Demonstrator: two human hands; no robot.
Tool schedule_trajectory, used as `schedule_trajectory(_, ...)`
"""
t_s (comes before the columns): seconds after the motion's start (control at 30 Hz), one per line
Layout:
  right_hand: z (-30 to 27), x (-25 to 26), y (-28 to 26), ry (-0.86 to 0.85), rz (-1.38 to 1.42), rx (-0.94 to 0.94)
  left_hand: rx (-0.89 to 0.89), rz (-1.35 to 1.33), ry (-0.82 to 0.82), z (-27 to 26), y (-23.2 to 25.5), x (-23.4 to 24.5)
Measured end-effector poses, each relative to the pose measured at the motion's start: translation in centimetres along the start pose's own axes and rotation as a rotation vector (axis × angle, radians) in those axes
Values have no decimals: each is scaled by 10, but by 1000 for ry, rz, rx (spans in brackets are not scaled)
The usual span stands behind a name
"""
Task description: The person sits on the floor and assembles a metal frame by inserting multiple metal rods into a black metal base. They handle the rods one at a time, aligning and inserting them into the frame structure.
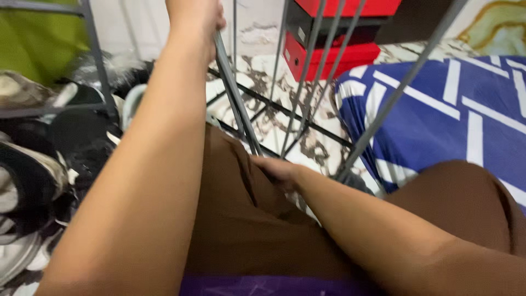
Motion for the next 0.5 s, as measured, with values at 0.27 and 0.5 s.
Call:
schedule_trajectory(0.27,-11,36,15,274,-117,-59,44,165,102,-58,64,-5)
schedule_trajectory(0.5,-42,60,-1,833,-1113,68,45,138,137,-47,63,-6)
Point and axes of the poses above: each hand's wrist, its own z-axis towards the middle knuckle, its own x-axis out of the back of the hand, y = z × x, the point moved 10 cm from there along z, towards the middle knuckle, and after that the axes turned 5 degrees about -y, right-handed, at the moved point
